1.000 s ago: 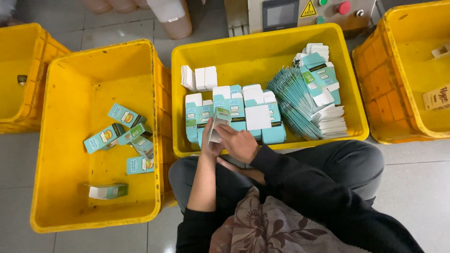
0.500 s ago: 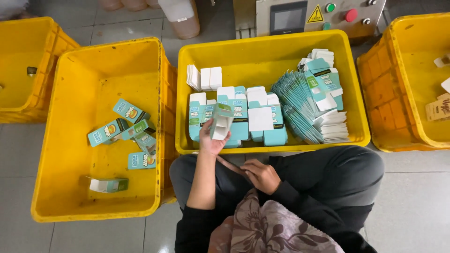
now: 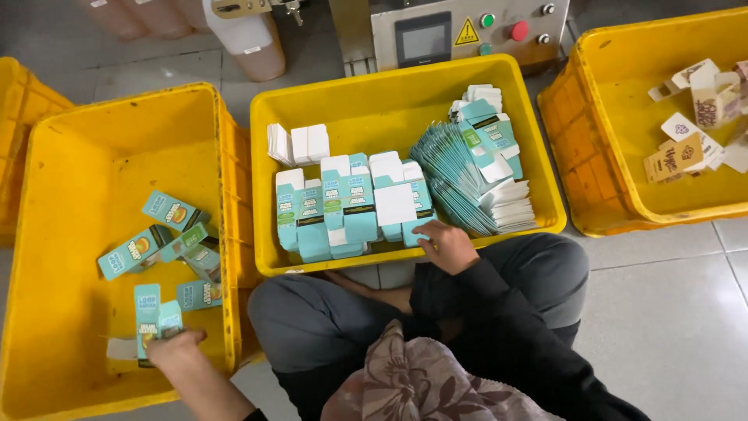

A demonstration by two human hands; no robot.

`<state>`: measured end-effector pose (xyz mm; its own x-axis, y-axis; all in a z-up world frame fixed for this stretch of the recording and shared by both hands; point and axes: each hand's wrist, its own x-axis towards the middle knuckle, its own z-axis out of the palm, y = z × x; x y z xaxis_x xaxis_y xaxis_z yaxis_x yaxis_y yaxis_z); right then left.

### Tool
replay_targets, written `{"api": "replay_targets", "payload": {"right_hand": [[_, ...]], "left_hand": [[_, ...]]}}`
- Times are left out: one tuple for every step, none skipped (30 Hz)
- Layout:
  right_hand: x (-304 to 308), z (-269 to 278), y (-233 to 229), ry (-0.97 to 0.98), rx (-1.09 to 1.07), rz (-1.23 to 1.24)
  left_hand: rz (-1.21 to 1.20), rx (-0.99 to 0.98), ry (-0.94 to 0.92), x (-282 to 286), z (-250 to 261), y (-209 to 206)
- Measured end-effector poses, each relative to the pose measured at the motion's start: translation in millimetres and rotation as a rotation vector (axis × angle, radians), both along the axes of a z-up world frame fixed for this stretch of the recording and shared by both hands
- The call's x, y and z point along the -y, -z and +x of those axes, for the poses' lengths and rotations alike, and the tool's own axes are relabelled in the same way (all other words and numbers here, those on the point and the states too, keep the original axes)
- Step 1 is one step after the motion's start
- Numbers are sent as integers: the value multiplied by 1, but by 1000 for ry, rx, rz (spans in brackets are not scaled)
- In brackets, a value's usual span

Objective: Folding flat cardboard templates into boxes and organizing them into yellow bins on a warehouse floor.

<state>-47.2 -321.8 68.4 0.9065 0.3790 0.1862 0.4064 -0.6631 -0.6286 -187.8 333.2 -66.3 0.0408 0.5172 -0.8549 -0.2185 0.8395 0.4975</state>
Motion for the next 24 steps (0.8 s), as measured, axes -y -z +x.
{"api": "replay_targets", "payload": {"right_hand": [[11, 9, 1, 12, 2, -3], [22, 18, 2, 4, -34, -89], [33, 26, 3, -5, -71, -175], [46, 35, 3, 11, -71, -176], [59, 44, 3, 60, -70, -240], [74, 50, 4, 113, -73, -304], [88, 59, -4, 132, -75, -305], [102, 66, -11, 206, -115, -316], [115, 73, -18, 279, -156, -327], [136, 85, 0, 292, -161, -327], [158, 97, 18, 324, -166, -484], [178, 108, 36, 349, -173, -641], [186, 112, 39, 356, -179, -642], [194, 118, 42, 356, -242, -658], [202, 124, 44, 355, -306, -674], [200, 124, 42, 358, -309, -676], [197, 124, 39, 347, -327, -694], [195, 125, 36, 338, -344, -711], [208, 134, 70, 343, -346, -712], [220, 141, 105, 358, -184, -815], [231, 148, 139, 372, -20, -915], [227, 149, 133, 375, -21, -915], [223, 150, 127, 388, -40, -807], [218, 152, 122, 398, -59, -697]], "left_hand": [[-3, 2, 12, 4, -4, 5], [231, -273, 386, 7, -7, 9], [467, -547, 749, 10, -10, 13], [471, -541, 764, 14, -11, 3], [225, -188, 408, 18, -12, -6], [-32, 153, 39, 23, -12, -15], [-36, 153, 58, 48, -2, -37], [41, 220, -15, 73, 5, -60], [116, 289, -87, 97, 11, -82], [114, 287, -74, 115, 23, -95], [140, 321, -64, 133, 34, -107], [167, 353, -59, 150, 42, -119], [165, 350, -51, 167, 52, -124], [242, 415, 9, 184, 61, -129], [320, 479, 70, 201, 71, -134], [318, 476, 73, 221, 79, -138], [541, 432, 181, 240, 88, -142], [763, 385, 287, 260, 99, -146], [761, 386, 292, 278, 112, -152], [944, 361, 374, 294, 122, -157], [1128, 333, 454, 310, 132, -163], [1128, 335, 457, 317, 144, -151], [1151, 375, 479, 323, 156, -139], [1174, 414, 500, 329, 168, -127]]}}
